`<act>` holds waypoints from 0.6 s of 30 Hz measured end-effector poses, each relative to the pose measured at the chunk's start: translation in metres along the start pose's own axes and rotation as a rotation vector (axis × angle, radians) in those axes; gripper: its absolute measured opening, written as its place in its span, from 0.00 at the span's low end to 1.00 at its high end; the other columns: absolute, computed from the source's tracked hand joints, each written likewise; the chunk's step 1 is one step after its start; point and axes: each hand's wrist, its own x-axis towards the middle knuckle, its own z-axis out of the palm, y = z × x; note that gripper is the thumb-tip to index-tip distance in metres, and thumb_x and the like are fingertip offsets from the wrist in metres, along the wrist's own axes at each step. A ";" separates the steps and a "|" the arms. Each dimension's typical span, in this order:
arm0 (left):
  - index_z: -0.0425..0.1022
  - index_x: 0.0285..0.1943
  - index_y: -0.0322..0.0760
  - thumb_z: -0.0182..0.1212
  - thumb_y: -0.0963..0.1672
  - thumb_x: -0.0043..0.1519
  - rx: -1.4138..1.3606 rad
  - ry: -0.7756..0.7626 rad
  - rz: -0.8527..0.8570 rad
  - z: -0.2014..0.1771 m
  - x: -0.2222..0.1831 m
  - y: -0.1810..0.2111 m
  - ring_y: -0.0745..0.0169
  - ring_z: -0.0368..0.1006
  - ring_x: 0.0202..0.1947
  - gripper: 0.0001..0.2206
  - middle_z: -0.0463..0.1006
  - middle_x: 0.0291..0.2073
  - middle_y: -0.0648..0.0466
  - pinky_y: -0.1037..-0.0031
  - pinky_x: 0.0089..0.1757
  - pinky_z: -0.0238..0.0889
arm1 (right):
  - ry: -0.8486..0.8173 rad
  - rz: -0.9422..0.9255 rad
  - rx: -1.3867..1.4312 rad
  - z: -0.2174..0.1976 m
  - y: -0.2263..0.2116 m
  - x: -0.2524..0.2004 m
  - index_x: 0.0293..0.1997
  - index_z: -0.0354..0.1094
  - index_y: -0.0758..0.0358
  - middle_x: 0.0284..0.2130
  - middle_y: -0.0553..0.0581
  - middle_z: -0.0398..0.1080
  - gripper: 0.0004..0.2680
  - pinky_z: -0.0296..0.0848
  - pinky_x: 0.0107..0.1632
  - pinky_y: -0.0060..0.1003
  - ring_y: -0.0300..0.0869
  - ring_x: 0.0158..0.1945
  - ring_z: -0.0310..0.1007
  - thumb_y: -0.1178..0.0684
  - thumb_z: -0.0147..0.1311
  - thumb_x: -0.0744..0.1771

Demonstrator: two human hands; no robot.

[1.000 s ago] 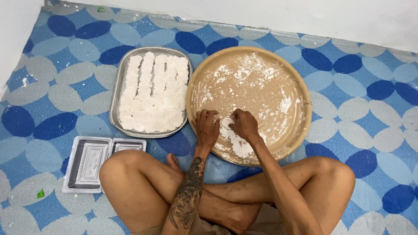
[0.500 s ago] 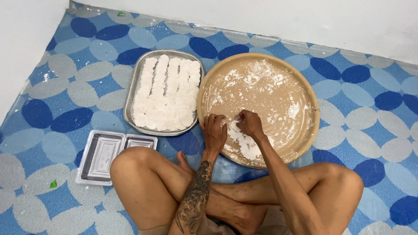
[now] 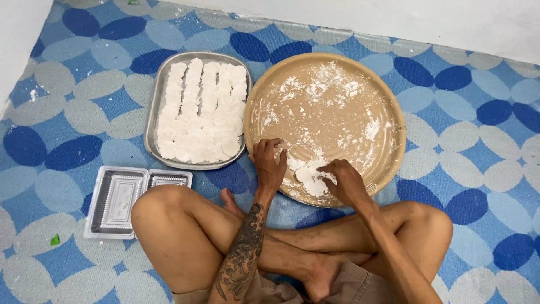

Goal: Rolling small pieces of white dough into uniform balls and organizing them in a metal tray.

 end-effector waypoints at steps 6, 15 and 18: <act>0.75 0.48 0.48 0.66 0.40 0.58 -0.034 -0.085 -0.020 -0.009 -0.005 0.009 0.57 0.66 0.46 0.12 0.68 0.39 0.60 0.57 0.49 0.52 | -0.011 -0.122 -0.332 0.042 -0.001 0.000 0.60 0.72 0.44 0.39 0.54 0.64 0.21 0.76 0.40 0.44 0.52 0.47 0.68 0.61 0.54 0.61; 0.76 0.47 0.49 0.67 0.41 0.56 0.015 -0.114 -0.042 -0.004 -0.015 -0.004 0.58 0.67 0.47 0.12 0.69 0.40 0.61 0.58 0.50 0.52 | -0.064 -0.048 -0.302 0.082 0.009 0.010 0.49 0.79 0.45 0.34 0.56 0.68 0.15 0.76 0.40 0.43 0.50 0.44 0.71 0.60 0.55 0.61; 0.77 0.46 0.47 0.68 0.41 0.55 0.024 -0.115 -0.064 0.002 -0.017 -0.004 0.54 0.67 0.46 0.12 0.71 0.40 0.59 0.54 0.49 0.52 | 0.000 -0.006 -0.242 0.071 0.007 0.012 0.43 0.80 0.48 0.34 0.55 0.69 0.09 0.76 0.40 0.45 0.50 0.44 0.71 0.54 0.59 0.62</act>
